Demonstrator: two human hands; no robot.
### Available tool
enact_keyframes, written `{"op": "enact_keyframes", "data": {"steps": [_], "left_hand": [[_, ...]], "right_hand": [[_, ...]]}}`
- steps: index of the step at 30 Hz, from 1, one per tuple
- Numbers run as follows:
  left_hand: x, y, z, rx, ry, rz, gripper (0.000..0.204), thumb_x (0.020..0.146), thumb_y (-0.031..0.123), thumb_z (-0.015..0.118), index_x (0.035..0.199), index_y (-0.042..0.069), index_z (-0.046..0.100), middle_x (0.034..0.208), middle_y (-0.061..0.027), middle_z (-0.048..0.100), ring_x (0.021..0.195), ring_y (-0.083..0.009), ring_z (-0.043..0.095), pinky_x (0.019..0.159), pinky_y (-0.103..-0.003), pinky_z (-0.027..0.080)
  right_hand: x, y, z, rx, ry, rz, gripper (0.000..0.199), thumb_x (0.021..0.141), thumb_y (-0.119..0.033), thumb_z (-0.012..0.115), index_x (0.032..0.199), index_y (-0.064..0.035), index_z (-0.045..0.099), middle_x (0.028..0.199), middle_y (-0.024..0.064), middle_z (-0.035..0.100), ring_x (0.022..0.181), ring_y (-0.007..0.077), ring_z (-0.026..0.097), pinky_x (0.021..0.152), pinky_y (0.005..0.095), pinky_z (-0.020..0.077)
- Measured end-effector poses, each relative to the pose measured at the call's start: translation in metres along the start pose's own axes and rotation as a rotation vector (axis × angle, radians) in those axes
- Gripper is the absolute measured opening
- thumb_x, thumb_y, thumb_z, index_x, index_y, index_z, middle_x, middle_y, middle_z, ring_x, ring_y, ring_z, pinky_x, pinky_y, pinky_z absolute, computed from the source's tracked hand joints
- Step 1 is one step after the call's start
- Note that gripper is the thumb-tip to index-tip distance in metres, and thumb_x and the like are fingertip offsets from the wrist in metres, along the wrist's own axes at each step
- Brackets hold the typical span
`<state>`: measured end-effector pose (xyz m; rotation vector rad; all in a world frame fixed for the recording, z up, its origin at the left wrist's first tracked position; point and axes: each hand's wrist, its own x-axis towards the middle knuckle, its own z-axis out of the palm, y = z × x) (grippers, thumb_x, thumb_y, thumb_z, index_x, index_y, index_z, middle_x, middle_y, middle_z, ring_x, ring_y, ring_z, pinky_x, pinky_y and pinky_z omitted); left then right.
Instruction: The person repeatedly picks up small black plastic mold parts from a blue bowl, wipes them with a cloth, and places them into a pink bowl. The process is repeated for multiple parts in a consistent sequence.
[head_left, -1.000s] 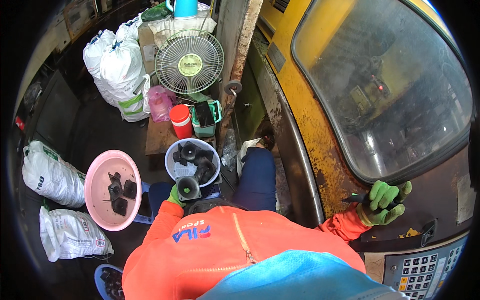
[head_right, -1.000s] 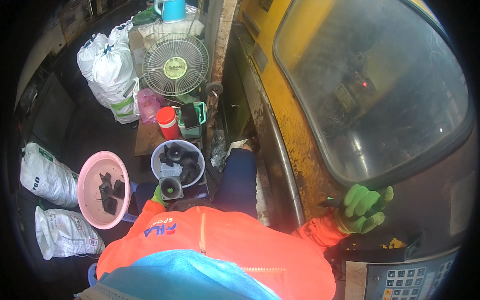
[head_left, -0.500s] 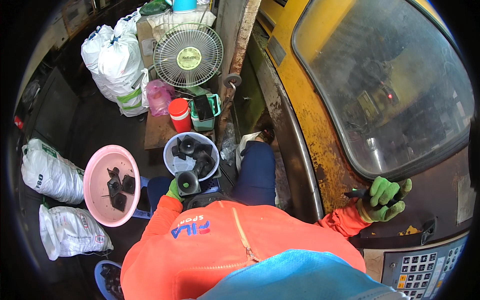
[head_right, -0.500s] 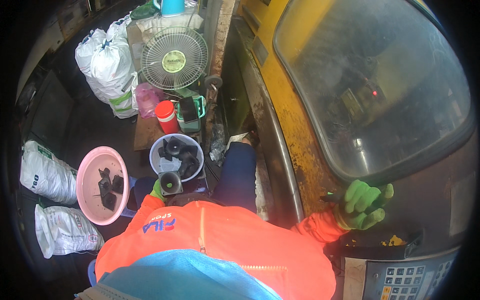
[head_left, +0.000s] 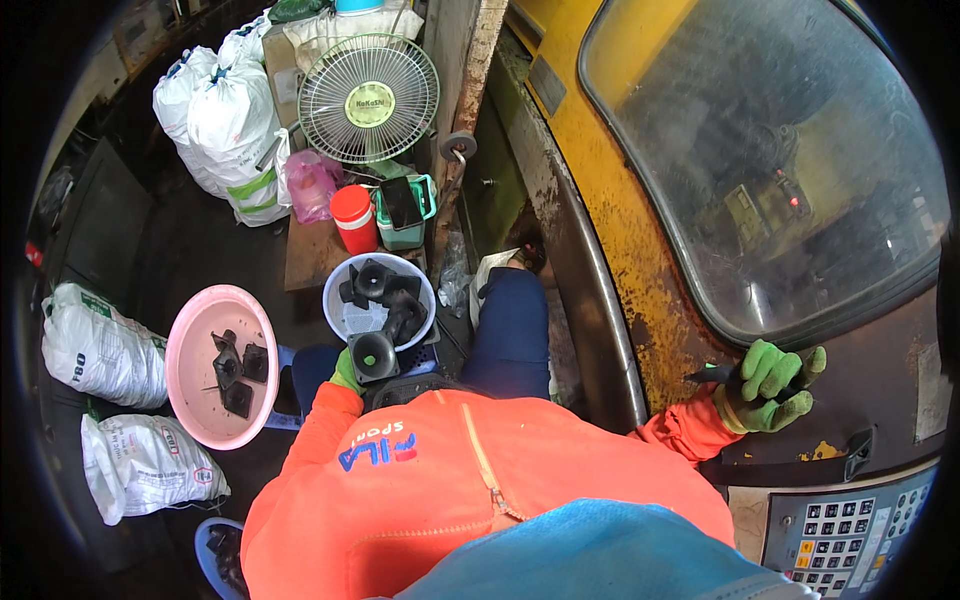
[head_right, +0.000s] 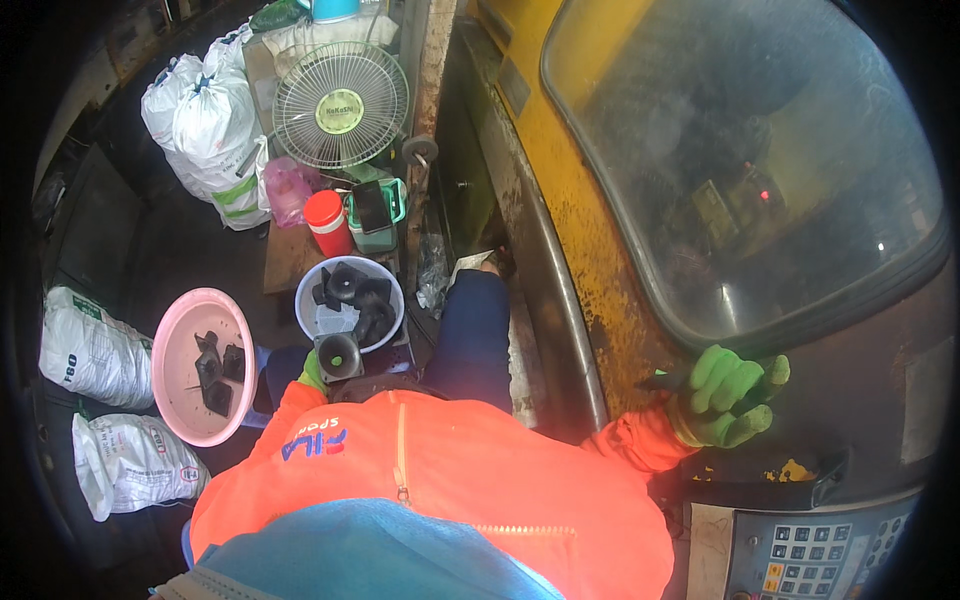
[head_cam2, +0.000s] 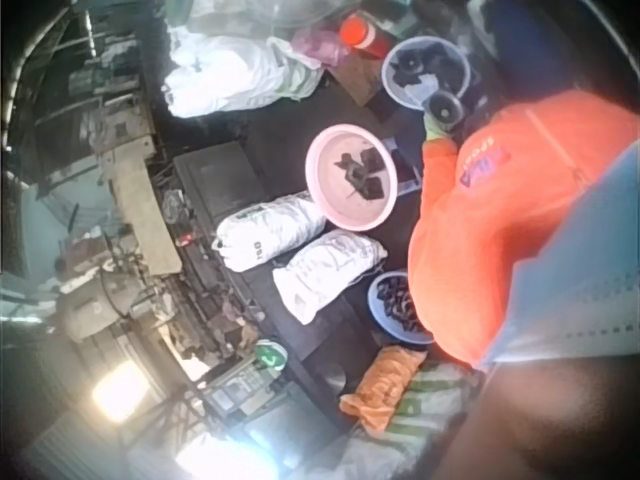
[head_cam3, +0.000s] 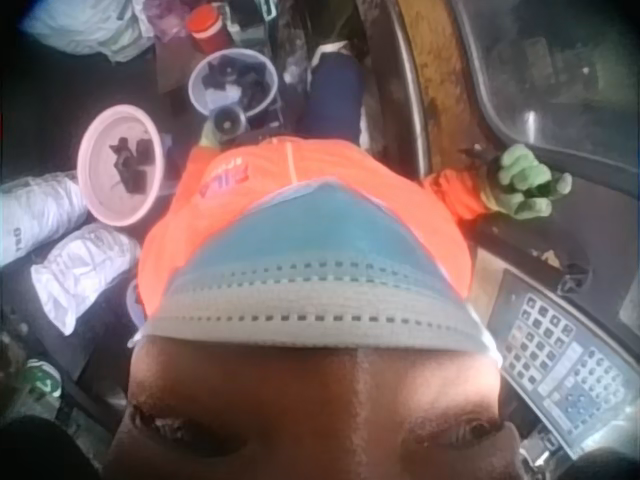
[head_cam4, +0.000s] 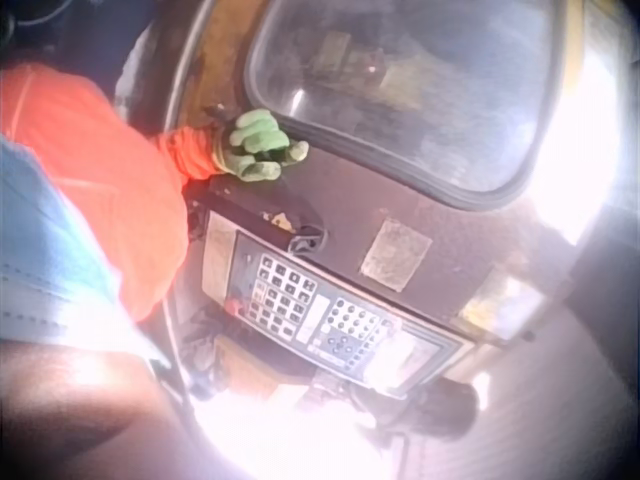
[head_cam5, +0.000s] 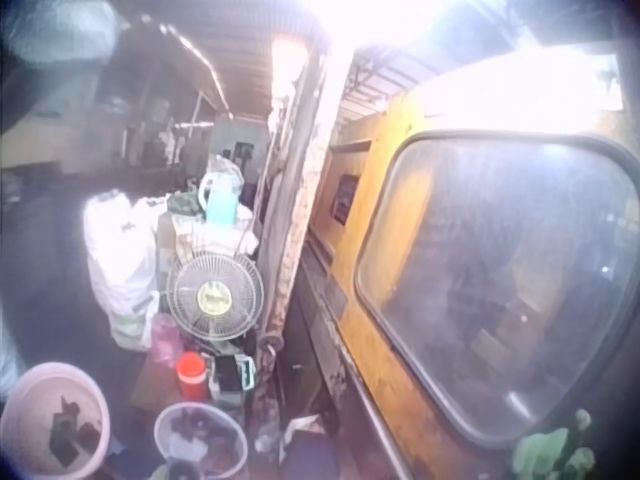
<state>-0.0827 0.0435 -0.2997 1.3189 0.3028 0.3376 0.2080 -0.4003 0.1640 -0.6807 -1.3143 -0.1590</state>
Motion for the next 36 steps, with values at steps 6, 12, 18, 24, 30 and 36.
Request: {"op": "enact_keyframes", "data": {"steps": [6, 12, 18, 24, 30, 36], "left_hand": [[-0.004, -0.009, -0.001, -0.579, 0.273, -0.280, 0.029, 0.102, 0.019, 0.044, 0.115, 0.002, 0.063, 0.104, -0.0098, 0.068, 0.091, -0.0229, 0.068, 0.082, -0.039, 0.059], [-0.004, -0.008, 0.000, -0.123, 0.102, -0.020, 0.029, 0.102, 0.017, 0.045, 0.119, 0.002, 0.063, 0.110, -0.0092, 0.068, 0.097, -0.0213, 0.067, 0.087, -0.036, 0.057], [-0.003, 0.036, 0.012, -0.800, 0.015, -0.055, 0.030, 0.103, 0.024, 0.042, 0.120, 0.008, 0.061, 0.112, -0.0074, 0.067, 0.103, -0.0216, 0.065, 0.093, -0.040, 0.053], [0.034, 0.149, 0.046, -0.398, 0.300, 0.093, 0.040, 0.097, 0.022, 0.057, 0.134, 0.009, 0.055, 0.128, -0.0085, 0.062, 0.115, -0.0232, 0.061, 0.098, -0.039, 0.050], [0.069, 0.242, 0.131, 0.276, 0.343, 0.310, 0.044, 0.094, 0.020, 0.063, 0.133, 0.002, 0.055, 0.130, -0.0141, 0.060, 0.115, -0.0248, 0.060, 0.095, -0.035, 0.049], [0.042, 0.283, 0.162, 0.130, 0.406, 0.139, 0.047, 0.094, 0.029, 0.067, 0.131, 0.001, 0.058, 0.116, -0.0077, 0.061, 0.094, -0.0122, 0.056, 0.084, -0.027, 0.047]], "right_hand": [[0.001, -0.002, 0.002, 0.063, -0.027, -0.038, 0.057, 0.103, -0.036, 0.046, 0.148, -0.0001, 0.039, 0.067, -0.0031, 0.043, 0.052, 0.0095, 0.040, 0.054, 0.0269, 0.0355], [0.003, 0.004, 0.000, 0.046, -0.035, 0.010, 0.055, 0.104, -0.036, 0.044, 0.147, -0.0007, 0.041, 0.066, -0.0033, 0.042, 0.052, 0.0101, 0.038, 0.055, 0.0274, 0.0354], [0.001, 0.003, 0.002, 0.080, -0.010, -0.054, 0.053, 0.099, -0.027, 0.046, 0.145, -0.0011, 0.044, 0.065, -0.0017, 0.044, 0.051, 0.0116, 0.039, 0.054, 0.0267, 0.0372], [0.013, 0.042, 0.029, 0.198, -0.001, 0.142, 0.044, 0.099, -0.016, 0.040, 0.135, 0.0075, 0.048, 0.063, -0.0002, 0.045, 0.047, 0.0108, 0.039, 0.045, 0.0249, 0.0372], [-0.045, 0.180, 0.144, -0.323, 0.079, 1.145, 0.039, 0.088, -0.017, 0.070, 0.121, 0.0016, 0.063, 0.099, 0.0060, 0.070, 0.081, 0.0072, 0.060, 0.071, 0.0234, 0.0486], [-0.071, 0.235, 0.189, -0.336, 0.028, 1.245, 0.044, 0.085, -0.025, 0.073, 0.117, 0.0050, 0.064, 0.098, 0.0122, 0.069, 0.087, 0.0179, 0.066, 0.077, 0.0304, 0.0524]]}}
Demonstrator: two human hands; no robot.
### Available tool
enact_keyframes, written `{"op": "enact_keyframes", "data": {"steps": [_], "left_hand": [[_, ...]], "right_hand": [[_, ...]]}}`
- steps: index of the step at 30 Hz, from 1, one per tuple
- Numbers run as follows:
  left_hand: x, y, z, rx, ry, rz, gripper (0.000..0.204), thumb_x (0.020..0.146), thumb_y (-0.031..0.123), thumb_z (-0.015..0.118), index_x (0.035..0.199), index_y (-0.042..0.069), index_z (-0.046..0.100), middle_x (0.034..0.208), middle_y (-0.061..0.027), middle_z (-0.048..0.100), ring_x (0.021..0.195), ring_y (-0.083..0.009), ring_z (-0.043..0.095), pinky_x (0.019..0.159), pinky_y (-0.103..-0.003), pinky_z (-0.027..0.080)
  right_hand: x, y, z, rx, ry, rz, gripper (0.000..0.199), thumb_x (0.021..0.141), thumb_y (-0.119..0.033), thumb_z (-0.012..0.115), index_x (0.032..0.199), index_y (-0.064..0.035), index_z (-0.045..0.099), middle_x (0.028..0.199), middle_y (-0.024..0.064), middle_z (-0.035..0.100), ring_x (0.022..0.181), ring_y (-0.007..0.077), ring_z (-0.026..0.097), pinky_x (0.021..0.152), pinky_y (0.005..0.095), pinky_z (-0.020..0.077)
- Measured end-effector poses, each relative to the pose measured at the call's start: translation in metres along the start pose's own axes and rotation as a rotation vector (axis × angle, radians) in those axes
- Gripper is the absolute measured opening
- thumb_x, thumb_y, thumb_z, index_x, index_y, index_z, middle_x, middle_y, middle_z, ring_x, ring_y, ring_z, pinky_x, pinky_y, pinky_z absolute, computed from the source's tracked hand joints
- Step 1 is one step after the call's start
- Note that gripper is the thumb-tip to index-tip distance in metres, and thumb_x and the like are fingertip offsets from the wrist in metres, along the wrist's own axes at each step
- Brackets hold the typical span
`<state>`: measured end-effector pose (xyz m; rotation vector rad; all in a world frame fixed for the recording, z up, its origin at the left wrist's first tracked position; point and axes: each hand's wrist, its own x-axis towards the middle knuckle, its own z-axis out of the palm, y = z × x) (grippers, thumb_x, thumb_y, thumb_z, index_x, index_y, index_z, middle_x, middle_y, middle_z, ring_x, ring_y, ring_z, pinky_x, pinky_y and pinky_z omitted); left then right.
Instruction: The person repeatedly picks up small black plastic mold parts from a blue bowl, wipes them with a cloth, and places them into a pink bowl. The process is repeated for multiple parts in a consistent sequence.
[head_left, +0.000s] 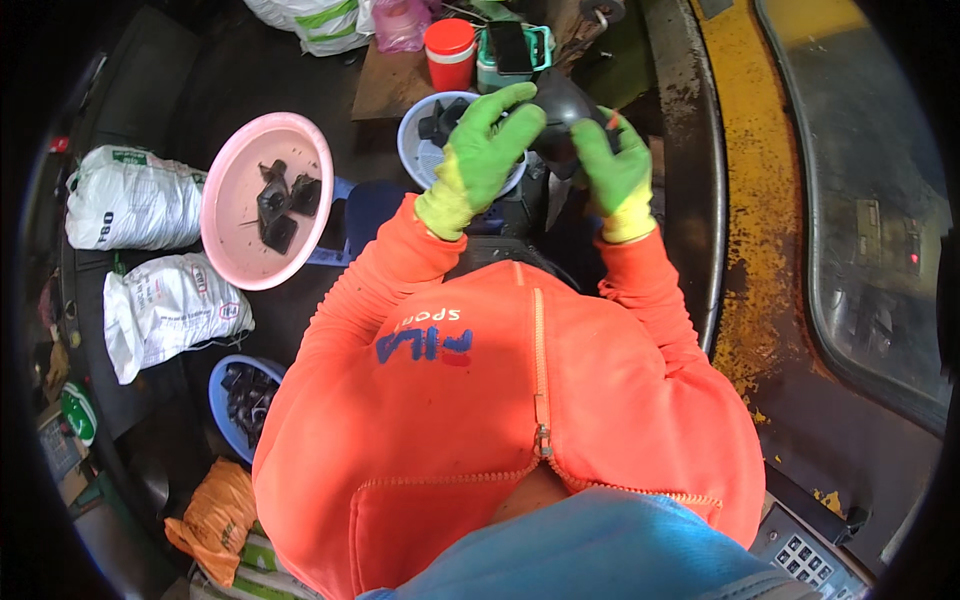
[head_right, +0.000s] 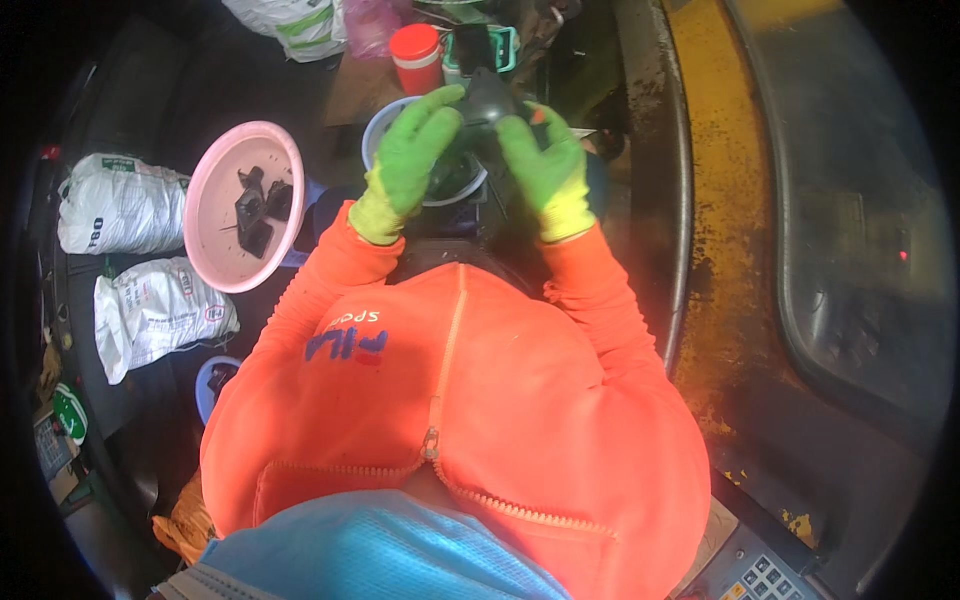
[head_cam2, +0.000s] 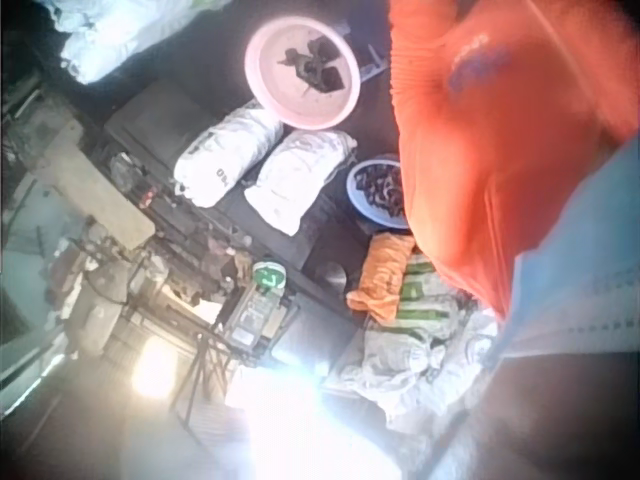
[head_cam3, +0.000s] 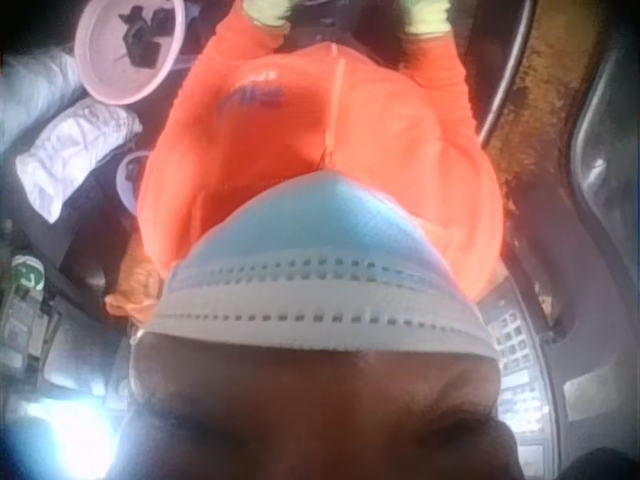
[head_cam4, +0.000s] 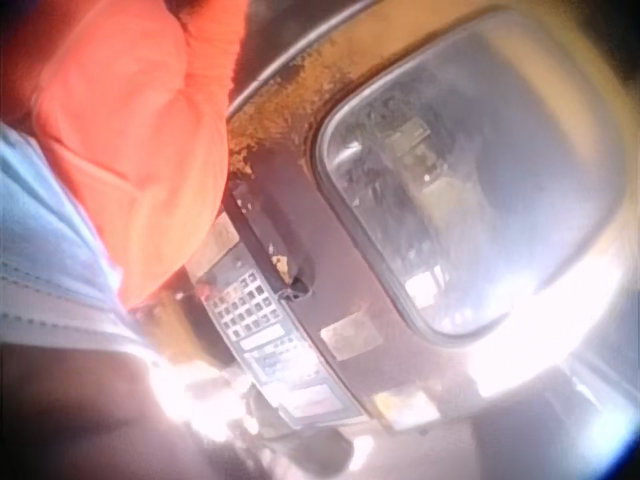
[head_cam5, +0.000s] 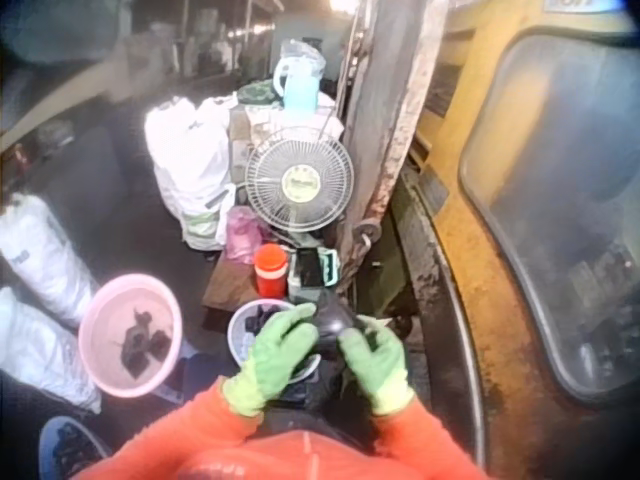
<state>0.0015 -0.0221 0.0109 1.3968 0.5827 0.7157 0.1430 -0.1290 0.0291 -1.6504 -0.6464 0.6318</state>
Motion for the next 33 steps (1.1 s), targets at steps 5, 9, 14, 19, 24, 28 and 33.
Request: {"op": "enact_keyframes", "data": {"steps": [5, 9, 14, 19, 24, 28, 33], "left_hand": [[-0.003, -0.007, -0.028, -0.391, -0.016, -0.034, 0.062, 0.099, 0.035, 0.052, 0.144, -0.006, 0.040, 0.139, -0.0161, 0.053, 0.119, -0.0224, 0.056, 0.100, -0.036, 0.046], [-0.007, -0.026, -0.025, -1.362, -0.405, -0.335, 0.086, 0.092, 0.061, 0.050, 0.152, 0.003, 0.032, 0.147, -0.0208, 0.045, 0.132, -0.0308, 0.049, 0.110, -0.046, 0.042], [-0.011, -0.033, -0.035, -1.228, -0.343, -0.469, 0.062, 0.093, 0.049, 0.054, 0.140, 0.008, 0.052, 0.130, -0.0157, 0.059, 0.117, -0.0370, 0.059, 0.093, -0.060, 0.049], [-0.010, -0.030, -0.043, -1.184, -0.225, -0.455, 0.052, 0.091, 0.045, 0.056, 0.127, 0.006, 0.059, 0.123, -0.0167, 0.061, 0.110, -0.0360, 0.059, 0.088, -0.057, 0.050], [-0.005, -0.033, -0.040, -1.195, -0.170, -0.427, 0.048, 0.090, 0.035, 0.056, 0.122, 0.000, 0.059, 0.120, -0.0161, 0.061, 0.112, -0.0326, 0.058, 0.099, -0.047, 0.047], [0.001, -0.039, -0.042, -1.135, -0.166, -0.420, 0.055, 0.089, 0.036, 0.053, 0.132, 0.001, 0.053, 0.129, -0.0188, 0.058, 0.118, -0.0352, 0.056, 0.105, -0.051, 0.042], [0.004, -0.039, -0.045, -1.040, -0.215, -0.387, 0.059, 0.088, 0.037, 0.051, 0.136, 0.002, 0.052, 0.131, -0.0199, 0.058, 0.120, -0.0367, 0.055, 0.107, -0.051, 0.041]], "right_hand": [[0.006, -0.007, 0.000, 0.696, -0.446, 0.278, 0.030, 0.093, -0.017, 0.064, 0.115, 0.0031, 0.065, 0.102, 0.0109, 0.071, 0.086, 0.0165, 0.068, 0.072, 0.0275, 0.0542], [0.007, 0.014, 0.031, 0.509, -0.493, 0.292, 0.036, 0.092, -0.025, 0.069, 0.119, -0.0009, 0.062, 0.104, 0.0044, 0.067, 0.087, 0.0098, 0.064, 0.074, 0.0228, 0.0514], [0.020, 0.033, 0.016, -0.260, -0.187, -0.020, 0.043, 0.091, -0.033, 0.065, 0.115, 0.0013, 0.057, 0.097, 0.0079, 0.063, 0.089, 0.0172, 0.059, 0.081, 0.0325, 0.0492], [0.014, 0.020, -0.007, -0.288, -0.482, -0.077, 0.029, 0.100, -0.025, 0.053, 0.116, -0.0017, 0.061, 0.097, 0.0097, 0.065, 0.085, 0.0165, 0.060, 0.078, 0.0299, 0.0484], [0.001, 0.010, -0.003, -0.390, -0.561, -0.474, 0.024, 0.097, -0.018, 0.059, 0.112, -0.0010, 0.066, 0.099, 0.0115, 0.069, 0.082, 0.0223, 0.065, 0.074, 0.0321, 0.0516], [0.009, 0.009, 0.001, -0.492, -0.492, -0.758, 0.024, 0.096, -0.021, 0.061, 0.114, -0.0046, 0.066, 0.100, 0.0133, 0.069, 0.089, 0.0299, 0.068, 0.076, 0.0362, 0.0537], [0.010, 0.005, -0.001, -0.554, -0.543, -0.739, 0.025, 0.094, -0.013, 0.064, 0.115, -0.0017, 0.067, 0.104, 0.0155, 0.071, 0.092, 0.0293, 0.070, 0.080, 0.0354, 0.0548]]}}
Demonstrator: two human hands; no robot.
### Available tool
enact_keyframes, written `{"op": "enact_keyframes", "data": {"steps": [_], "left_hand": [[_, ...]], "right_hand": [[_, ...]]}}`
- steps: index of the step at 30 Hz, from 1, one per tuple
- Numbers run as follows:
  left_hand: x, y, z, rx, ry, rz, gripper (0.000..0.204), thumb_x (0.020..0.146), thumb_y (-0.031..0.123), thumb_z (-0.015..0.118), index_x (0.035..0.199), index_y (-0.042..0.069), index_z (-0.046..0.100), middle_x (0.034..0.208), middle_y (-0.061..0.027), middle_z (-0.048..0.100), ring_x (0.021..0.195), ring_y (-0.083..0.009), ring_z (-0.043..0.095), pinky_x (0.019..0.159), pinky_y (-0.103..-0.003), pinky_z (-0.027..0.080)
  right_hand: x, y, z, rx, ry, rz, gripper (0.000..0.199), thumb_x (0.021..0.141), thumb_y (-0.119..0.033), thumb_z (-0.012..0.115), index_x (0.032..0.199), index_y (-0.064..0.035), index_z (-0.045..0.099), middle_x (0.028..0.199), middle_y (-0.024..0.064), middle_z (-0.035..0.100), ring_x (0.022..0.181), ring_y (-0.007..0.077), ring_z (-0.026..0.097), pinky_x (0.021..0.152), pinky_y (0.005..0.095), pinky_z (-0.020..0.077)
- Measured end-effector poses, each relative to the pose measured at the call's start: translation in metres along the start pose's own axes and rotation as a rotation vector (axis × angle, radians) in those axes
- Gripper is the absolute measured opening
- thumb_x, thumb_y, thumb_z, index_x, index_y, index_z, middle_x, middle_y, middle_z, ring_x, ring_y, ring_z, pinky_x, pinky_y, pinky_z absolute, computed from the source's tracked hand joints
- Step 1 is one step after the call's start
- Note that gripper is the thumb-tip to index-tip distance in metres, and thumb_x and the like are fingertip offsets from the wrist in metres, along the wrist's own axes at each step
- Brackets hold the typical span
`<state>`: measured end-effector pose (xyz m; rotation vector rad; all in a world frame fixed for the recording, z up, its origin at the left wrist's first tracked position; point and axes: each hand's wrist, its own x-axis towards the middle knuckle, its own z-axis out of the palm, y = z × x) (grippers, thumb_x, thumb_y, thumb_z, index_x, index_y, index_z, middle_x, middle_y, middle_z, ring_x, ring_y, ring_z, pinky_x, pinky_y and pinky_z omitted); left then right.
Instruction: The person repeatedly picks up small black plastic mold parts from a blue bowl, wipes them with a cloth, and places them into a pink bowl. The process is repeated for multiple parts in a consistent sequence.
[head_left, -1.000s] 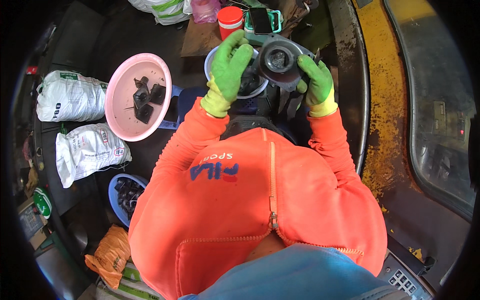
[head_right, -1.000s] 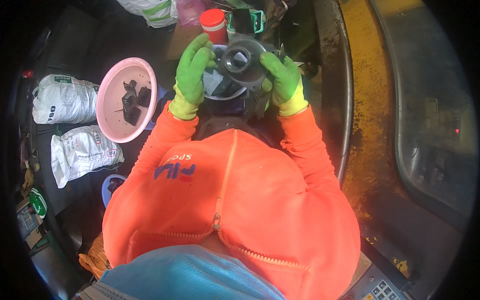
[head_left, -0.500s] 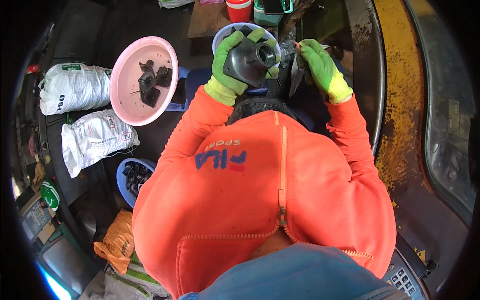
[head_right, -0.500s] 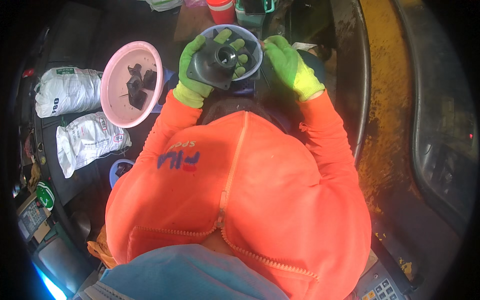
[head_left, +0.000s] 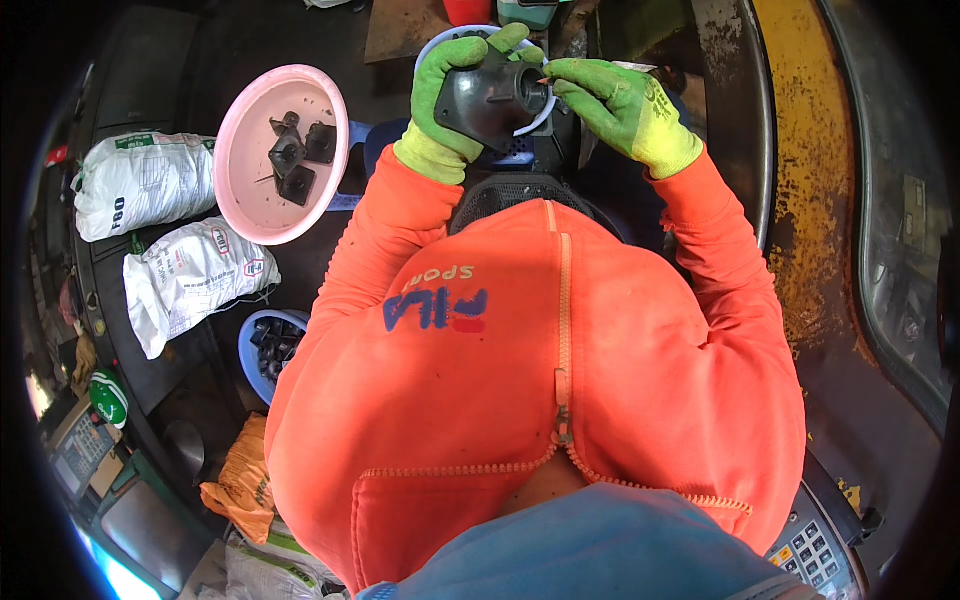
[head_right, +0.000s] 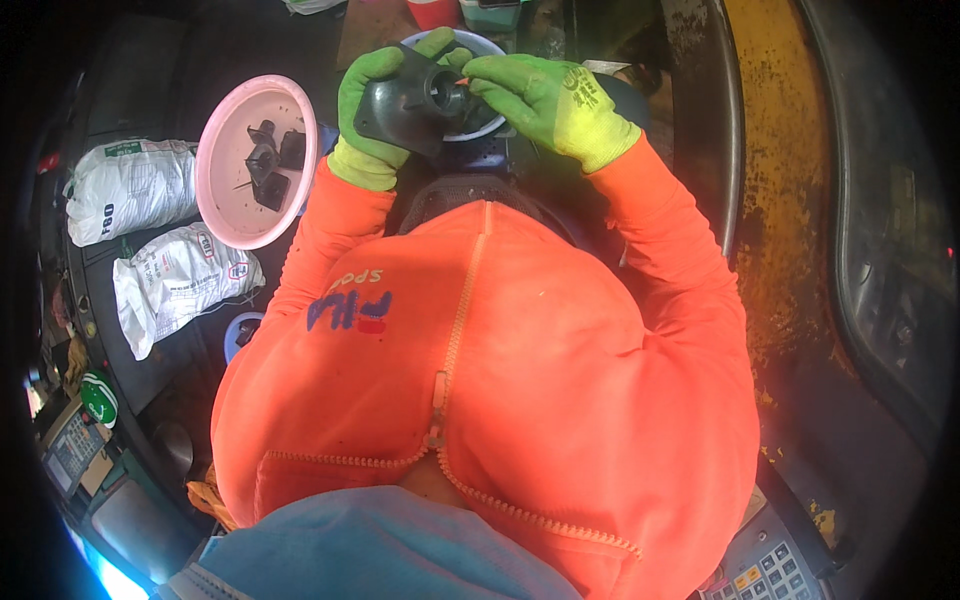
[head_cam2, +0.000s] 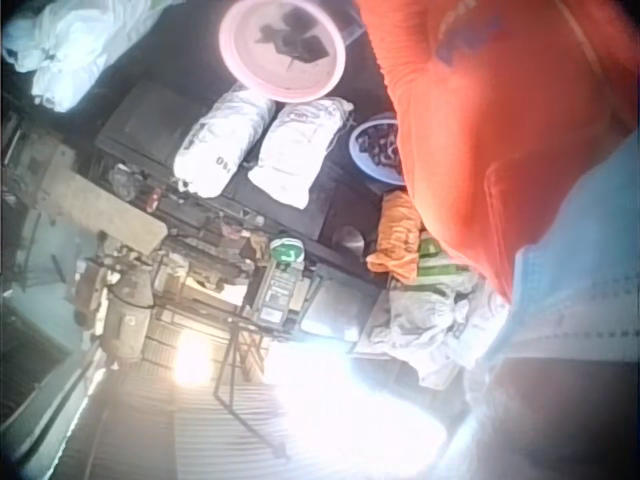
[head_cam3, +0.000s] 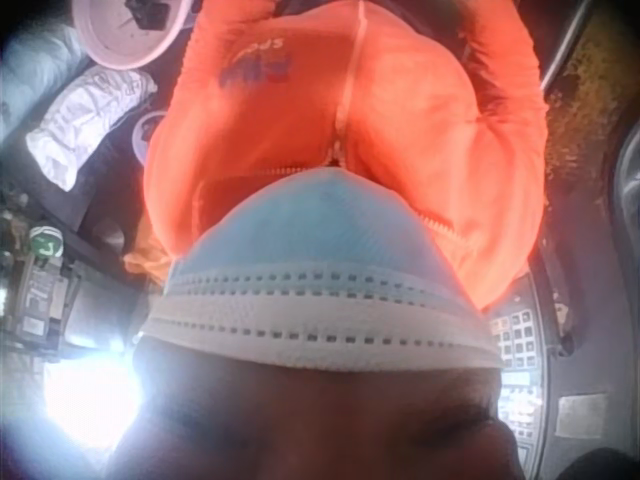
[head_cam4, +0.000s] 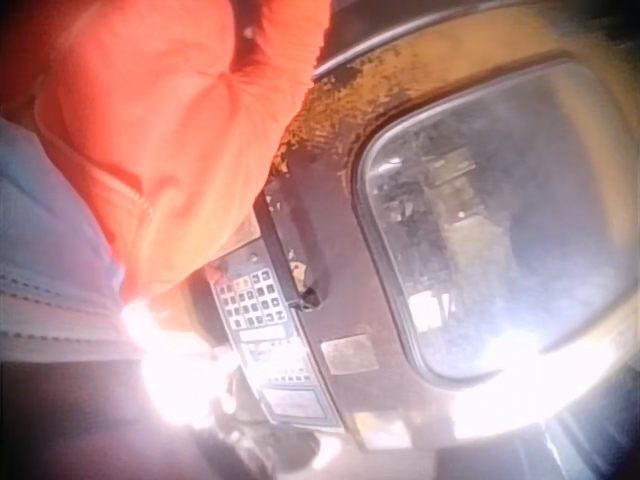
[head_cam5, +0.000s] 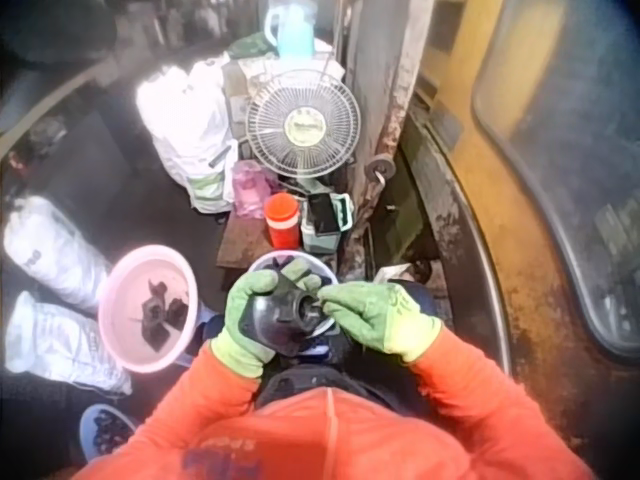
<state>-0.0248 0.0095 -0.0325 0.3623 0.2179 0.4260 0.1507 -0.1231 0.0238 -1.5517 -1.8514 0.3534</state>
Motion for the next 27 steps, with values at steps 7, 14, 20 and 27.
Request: {"op": "enact_keyframes", "data": {"steps": [7, 14, 20, 27], "left_hand": [[-0.004, 0.007, 0.028, -0.052, -0.161, 0.073, 0.063, 0.082, 0.023, 0.065, 0.138, 0.001, 0.049, 0.127, -0.0157, 0.056, 0.116, -0.0296, 0.054, 0.103, -0.044, 0.045], [-0.008, 0.009, 0.040, -0.062, -0.232, 0.206, 0.058, 0.075, 0.013, 0.066, 0.130, -0.004, 0.054, 0.120, -0.0163, 0.060, 0.108, -0.0299, 0.061, 0.096, -0.044, 0.052], [-0.005, 0.013, 0.042, 0.242, -0.246, 0.527, 0.064, 0.069, 0.017, 0.072, 0.127, -0.006, 0.055, 0.119, -0.0169, 0.060, 0.106, -0.0292, 0.061, 0.095, -0.042, 0.053], [-0.008, 0.017, 0.058, 0.523, -0.245, 0.801, 0.066, 0.069, 0.027, 0.078, 0.125, -0.001, 0.057, 0.117, -0.0157, 0.058, 0.105, -0.0259, 0.057, 0.095, -0.038, 0.048]], "right_hand": [[-0.004, -0.004, 0.009, 0.081, 0.037, 0.090, 0.025, 0.097, -0.022, 0.060, 0.116, -0.0066, 0.066, 0.101, 0.0138, 0.070, 0.088, 0.0316, 0.068, 0.074, 0.0382, 0.0534], [-0.007, -0.012, 0.020, 0.277, 0.109, 0.200, 0.026, 0.097, -0.020, 0.062, 0.116, -0.0023, 0.065, 0.098, 0.0148, 0.070, 0.084, 0.0267, 0.069, 0.074, 0.0341, 0.0531], [-0.003, -0.029, 0.021, 0.456, 0.143, 0.297, 0.029, 0.100, -0.016, 0.059, 0.123, 0.0025, 0.061, 0.090, 0.0031, 0.066, 0.078, 0.0070, 0.058, 0.067, 0.0229, 0.0476], [0.001, -0.051, 0.014, 0.699, 0.086, 0.476, 0.027, 0.099, -0.023, 0.058, 0.112, -0.0011, 0.067, 0.098, 0.0069, 0.068, 0.088, 0.0148, 0.062, 0.079, 0.0272, 0.0498]]}}
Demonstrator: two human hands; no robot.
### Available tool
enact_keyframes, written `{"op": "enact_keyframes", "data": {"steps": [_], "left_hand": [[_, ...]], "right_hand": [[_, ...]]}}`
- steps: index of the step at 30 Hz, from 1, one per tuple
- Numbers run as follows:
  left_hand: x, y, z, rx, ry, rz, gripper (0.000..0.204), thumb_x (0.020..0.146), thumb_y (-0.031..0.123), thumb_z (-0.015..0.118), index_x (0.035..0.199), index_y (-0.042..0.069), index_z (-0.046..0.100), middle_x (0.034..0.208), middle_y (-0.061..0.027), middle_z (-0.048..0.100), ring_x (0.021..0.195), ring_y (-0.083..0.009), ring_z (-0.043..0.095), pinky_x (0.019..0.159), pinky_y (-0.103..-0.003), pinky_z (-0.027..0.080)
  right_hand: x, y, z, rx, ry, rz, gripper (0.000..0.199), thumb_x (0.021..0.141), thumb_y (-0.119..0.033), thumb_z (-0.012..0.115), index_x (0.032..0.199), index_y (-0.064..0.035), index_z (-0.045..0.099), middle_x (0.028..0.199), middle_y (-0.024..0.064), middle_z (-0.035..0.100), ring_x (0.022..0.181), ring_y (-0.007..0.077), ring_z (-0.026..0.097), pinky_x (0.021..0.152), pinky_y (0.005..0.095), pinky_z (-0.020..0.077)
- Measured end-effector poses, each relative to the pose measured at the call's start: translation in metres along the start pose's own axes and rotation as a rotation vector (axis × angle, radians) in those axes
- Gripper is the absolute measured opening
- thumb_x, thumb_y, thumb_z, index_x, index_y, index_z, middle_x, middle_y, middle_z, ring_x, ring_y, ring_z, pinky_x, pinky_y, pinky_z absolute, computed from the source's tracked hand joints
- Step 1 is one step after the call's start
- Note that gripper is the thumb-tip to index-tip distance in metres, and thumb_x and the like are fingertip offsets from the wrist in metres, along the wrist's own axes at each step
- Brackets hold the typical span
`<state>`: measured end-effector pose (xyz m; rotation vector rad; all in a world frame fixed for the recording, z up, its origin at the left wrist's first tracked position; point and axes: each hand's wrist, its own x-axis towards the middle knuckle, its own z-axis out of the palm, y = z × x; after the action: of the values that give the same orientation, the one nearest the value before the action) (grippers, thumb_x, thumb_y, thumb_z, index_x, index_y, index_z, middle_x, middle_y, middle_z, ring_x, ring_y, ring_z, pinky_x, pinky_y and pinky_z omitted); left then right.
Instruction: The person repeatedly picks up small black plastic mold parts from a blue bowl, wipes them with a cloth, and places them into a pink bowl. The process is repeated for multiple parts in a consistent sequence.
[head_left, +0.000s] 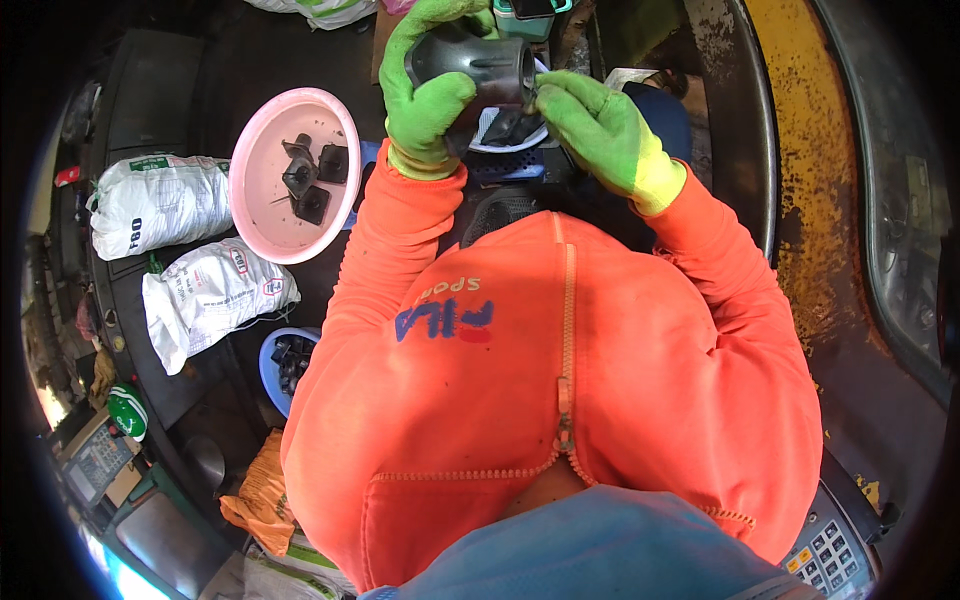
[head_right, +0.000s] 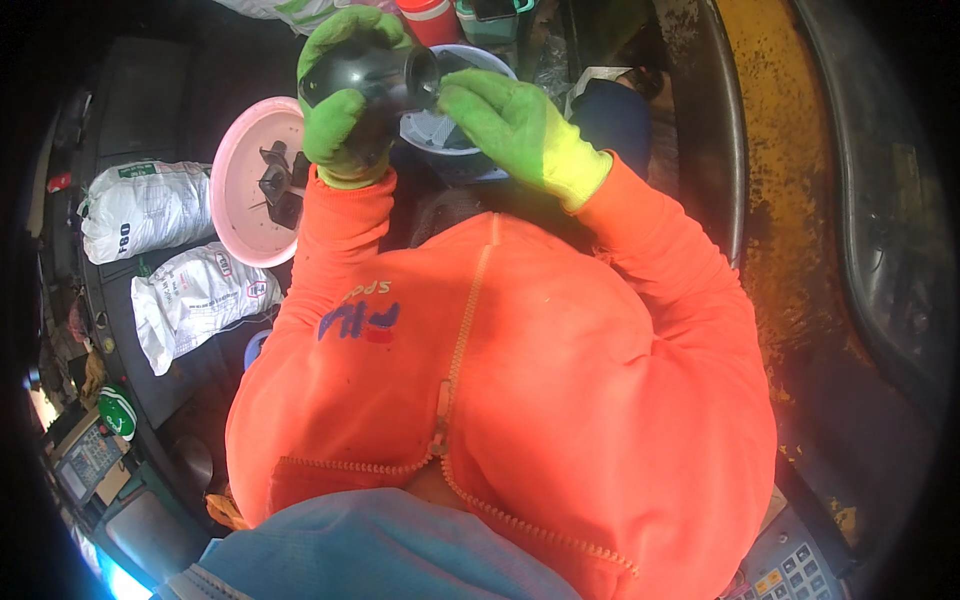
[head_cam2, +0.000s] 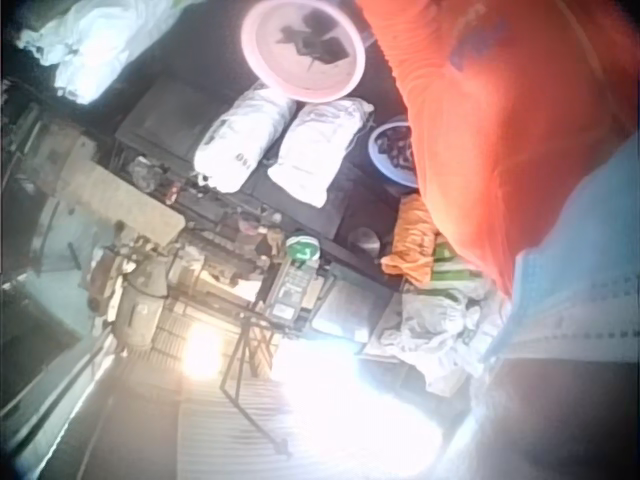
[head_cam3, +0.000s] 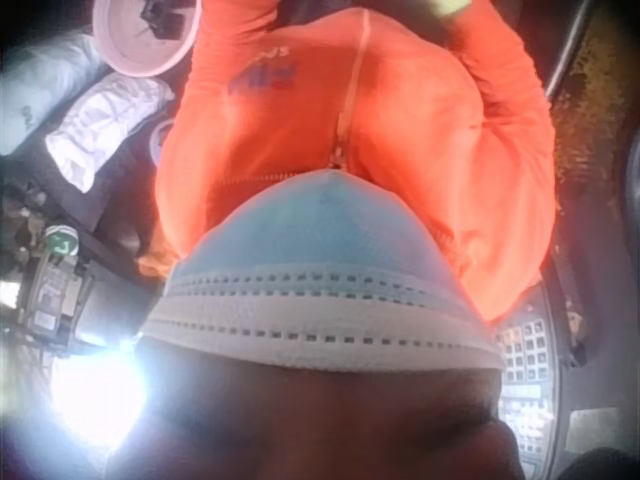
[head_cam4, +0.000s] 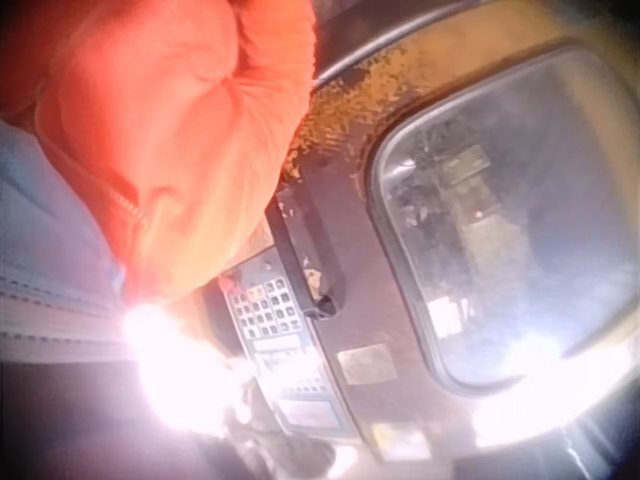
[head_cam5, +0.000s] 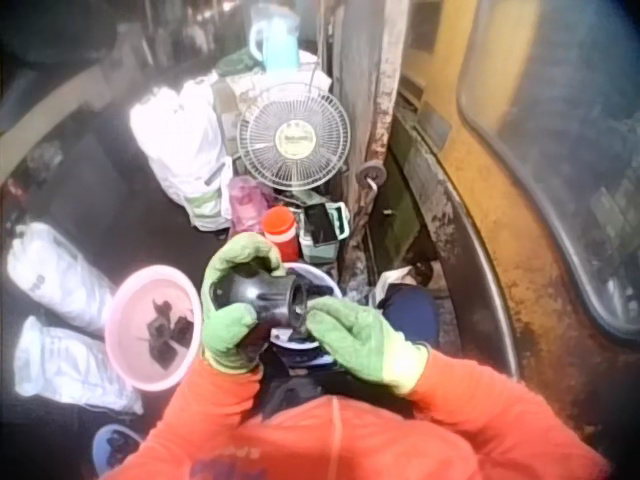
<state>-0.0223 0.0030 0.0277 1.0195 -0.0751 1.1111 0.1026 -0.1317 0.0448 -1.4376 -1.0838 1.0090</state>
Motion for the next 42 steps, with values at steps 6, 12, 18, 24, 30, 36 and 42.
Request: {"op": "enact_keyframes", "data": {"steps": [6, 12, 18, 24, 30, 36, 42], "left_hand": [[0.019, 0.002, -0.018, 0.304, -0.260, 0.287, 0.067, 0.072, 0.029, 0.080, 0.128, 0.002, 0.055, 0.122, -0.0146, 0.053, 0.107, -0.0254, 0.056, 0.094, -0.037, 0.047], [0.028, 0.016, -0.033, 0.789, -0.457, 0.645, 0.063, 0.080, 0.028, 0.075, 0.133, 0.002, 0.053, 0.127, -0.0227, 0.056, 0.108, -0.0326, 0.060, 0.091, -0.041, 0.050], [0.014, 0.014, -0.026, 0.616, -0.319, 0.531, 0.083, 0.081, 0.038, 0.077, 0.147, 0.009, 0.036, 0.139, -0.0185, 0.046, 0.116, -0.0304, 0.055, 0.093, -0.043, 0.049], [0.005, -0.008, -0.006, 0.721, -0.452, 0.711, 0.113, 0.077, 0.043, 0.079, 0.159, 0.009, 0.009, 0.156, -0.0245, 0.020, 0.138, -0.0408, 0.036, 0.112, -0.050, 0.033], [-0.018, -0.007, -0.012, -0.462, 0.018, -0.555, 0.105, 0.084, 0.079, 0.048, 0.153, 0.003, 0.026, 0.149, -0.0173, 0.041, 0.127, -0.0286, 0.051, 0.108, -0.042, 0.042], [-0.025, -0.010, -0.028, -0.483, 0.069, -0.733, 0.066, 0.086, 0.035, 0.058, 0.137, -0.006, 0.047, 0.127, -0.0193, 0.061, 0.107, -0.0316, 0.065, 0.097, -0.043, 0.052], [-0.015, 0.000, -0.027, -0.401, 0.110, -0.643, 0.087, 0.079, 0.031, 0.061, 0.146, -0.012, 0.028, 0.132, -0.0310, 0.053, 0.115, -0.0384, 0.061, 0.101, -0.047, 0.050]], "right_hand": [[-0.003, -0.021, -0.004, 0.124, -0.166, 0.144, 0.030, 0.102, -0.027, 0.049, 0.112, -0.0021, 0.063, 0.082, 0.0015, 0.060, 0.071, 0.0121, 0.055, 0.061, 0.0264, 0.0452], [-0.007, -0.033, -0.007, 0.732, -0.296, 0.459, 0.033, 0.103, -0.031, 0.048, 0.115, -0.0037, 0.061, 0.066, -0.0053, 0.044, 0.048, 0.0048, 0.030, 0.044, 0.0213, 0.0242], [0.009, -0.034, -0.022, 0.629, -0.304, 0.353, 0.038, 0.101, -0.037, 0.052, 0.113, -0.0033, 0.064, 0.070, -0.0055, 0.050, 0.047, 0.0021, 0.029, 0.043, 0.0198, 0.0227], [0.039, -0.029, -0.032, 0.013, -0.222, -0.038, 0.031, 0.087, -0.013, 0.066, 0.117, -0.0050, 0.069, 0.082, -0.0006, 0.063, 0.063, 0.0061, 0.052, 0.055, 0.0206, 0.0404], [0.050, -0.037, -0.044, -1.007, -0.187, -1.027, 0.036, 0.073, -0.005, 0.071, 0.107, -0.0133, 0.070, 0.091, 0.0062, 0.069, 0.067, 0.0215, 0.065, 0.057, 0.0323, 0.0505], [0.045, -0.034, -0.036, -0.826, -0.207, -0.782, 0.024, 0.083, -0.012, 0.069, 0.107, -0.0086, 0.065, 0.095, 0.0047, 0.068, 0.070, 0.0196, 0.063, 0.062, 0.0305, 0.0501], [0.030, -0.011, -0.050, -0.585, -0.115, -0.473, 0.024, 0.097, -0.015, 0.057, 0.116, -0.0014, 0.063, 0.095, 0.0106, 0.070, 0.084, 0.0215, 0.067, 0.076, 0.0327, 0.0526]]}}
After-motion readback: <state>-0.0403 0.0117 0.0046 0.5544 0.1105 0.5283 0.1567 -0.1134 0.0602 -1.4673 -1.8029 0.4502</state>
